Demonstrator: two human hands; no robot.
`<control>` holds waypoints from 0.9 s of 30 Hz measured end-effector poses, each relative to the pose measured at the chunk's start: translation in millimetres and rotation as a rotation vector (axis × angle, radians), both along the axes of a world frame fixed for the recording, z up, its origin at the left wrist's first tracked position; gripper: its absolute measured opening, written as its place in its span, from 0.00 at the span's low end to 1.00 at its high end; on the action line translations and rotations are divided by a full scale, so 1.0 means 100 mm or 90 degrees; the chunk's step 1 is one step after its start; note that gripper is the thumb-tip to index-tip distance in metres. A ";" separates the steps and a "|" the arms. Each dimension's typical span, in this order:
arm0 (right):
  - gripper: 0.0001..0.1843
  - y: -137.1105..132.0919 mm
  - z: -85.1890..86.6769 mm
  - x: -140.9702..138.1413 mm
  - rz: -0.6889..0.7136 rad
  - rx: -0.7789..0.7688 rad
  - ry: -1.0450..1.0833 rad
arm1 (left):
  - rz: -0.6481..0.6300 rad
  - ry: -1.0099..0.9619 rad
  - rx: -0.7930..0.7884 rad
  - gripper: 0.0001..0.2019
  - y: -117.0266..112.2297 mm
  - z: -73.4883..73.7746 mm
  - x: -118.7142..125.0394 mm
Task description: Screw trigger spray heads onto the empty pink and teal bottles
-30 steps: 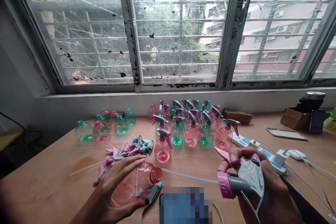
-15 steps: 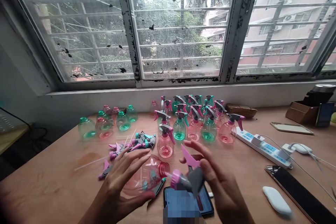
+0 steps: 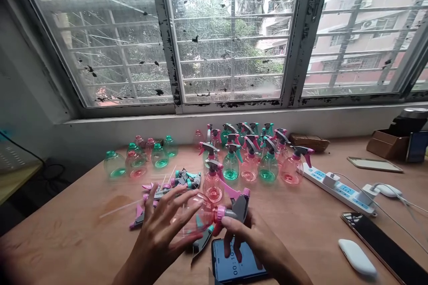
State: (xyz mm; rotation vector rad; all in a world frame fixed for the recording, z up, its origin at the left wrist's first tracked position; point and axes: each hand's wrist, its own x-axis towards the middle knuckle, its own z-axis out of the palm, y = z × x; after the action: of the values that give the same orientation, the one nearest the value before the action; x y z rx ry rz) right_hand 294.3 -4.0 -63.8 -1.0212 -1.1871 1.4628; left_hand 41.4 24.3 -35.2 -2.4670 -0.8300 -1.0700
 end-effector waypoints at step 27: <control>0.21 -0.24 0.14 -0.01 -0.286 0.270 -0.122 | -0.155 -0.273 -0.390 0.45 0.05 -0.26 -0.22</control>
State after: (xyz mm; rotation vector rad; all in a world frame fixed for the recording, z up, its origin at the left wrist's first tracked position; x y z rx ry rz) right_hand 293.1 -27.7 -50.2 -1.0563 -1.2345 0.7380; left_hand 19.3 29.3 -60.9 -2.9366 -1.1402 -1.6813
